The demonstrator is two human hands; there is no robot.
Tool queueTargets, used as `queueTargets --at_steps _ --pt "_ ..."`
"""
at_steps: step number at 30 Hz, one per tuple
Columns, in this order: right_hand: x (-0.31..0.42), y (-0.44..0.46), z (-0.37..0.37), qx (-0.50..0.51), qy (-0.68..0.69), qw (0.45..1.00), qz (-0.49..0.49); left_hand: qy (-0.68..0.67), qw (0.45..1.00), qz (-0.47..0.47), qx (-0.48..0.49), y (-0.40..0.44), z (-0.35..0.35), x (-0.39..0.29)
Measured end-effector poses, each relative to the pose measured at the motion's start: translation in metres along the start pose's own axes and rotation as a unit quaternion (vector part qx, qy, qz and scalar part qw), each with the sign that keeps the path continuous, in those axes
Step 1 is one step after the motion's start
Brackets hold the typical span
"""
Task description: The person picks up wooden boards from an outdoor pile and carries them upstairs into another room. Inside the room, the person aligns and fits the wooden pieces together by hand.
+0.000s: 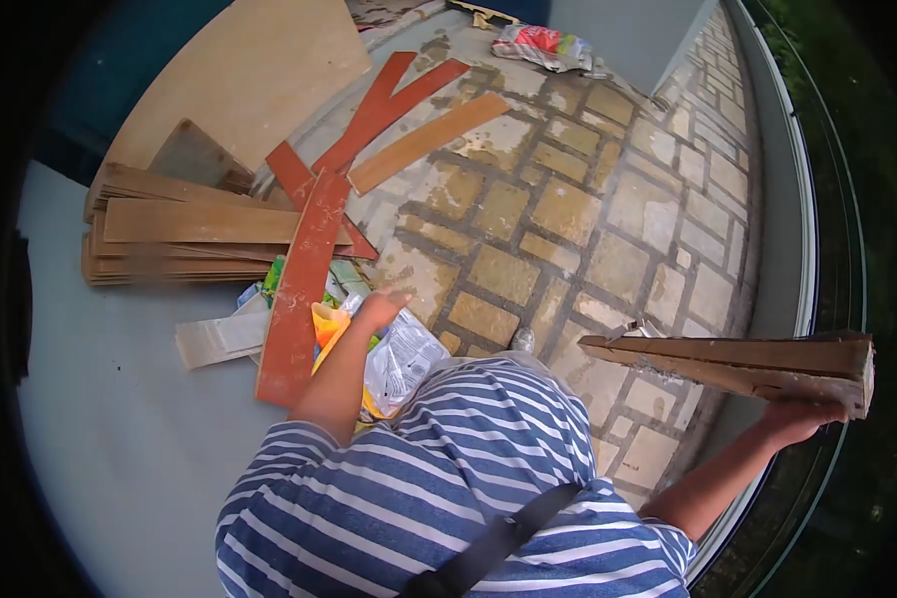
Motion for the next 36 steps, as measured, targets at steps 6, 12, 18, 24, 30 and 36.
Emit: queueTargets --at_steps 6,12,18,24,30,36 --pt "0.0 0.044 0.285 -0.001 -0.043 0.999 0.022 -0.12 0.859 -0.493 0.071 -0.045 -0.014 0.131" --pt "-0.064 0.088 0.531 0.067 0.054 0.996 0.008 -0.113 0.854 -0.507 0.032 0.071 -0.038 0.169" --pt "-0.057 0.086 0.772 0.083 0.034 0.996 0.0 0.013 0.959 -0.27 0.08 0.464 -0.188 0.076" --pt "-0.059 0.077 0.997 0.07 0.051 0.996 0.017 -0.125 0.981 -0.066 -0.134 0.734 -0.443 -0.15" --pt "-0.123 0.09 1.244 0.132 0.063 0.989 0.035 -0.141 0.97 -0.108 -0.165 0.895 -0.5 -0.111" --pt "-0.123 0.075 1.506 0.195 0.082 0.976 0.049 -0.139 0.867 -0.477 0.037 0.867 -0.439 0.039"
Point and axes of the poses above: each hand's wrist, its own y-axis towards the middle knuckle, its own z-axis out of the palm, x = y × z, the point moved 3 cm from there along y, towards the middle knuckle, and after that the axes turned 5 degrees about -y, right-handed, at the moved point
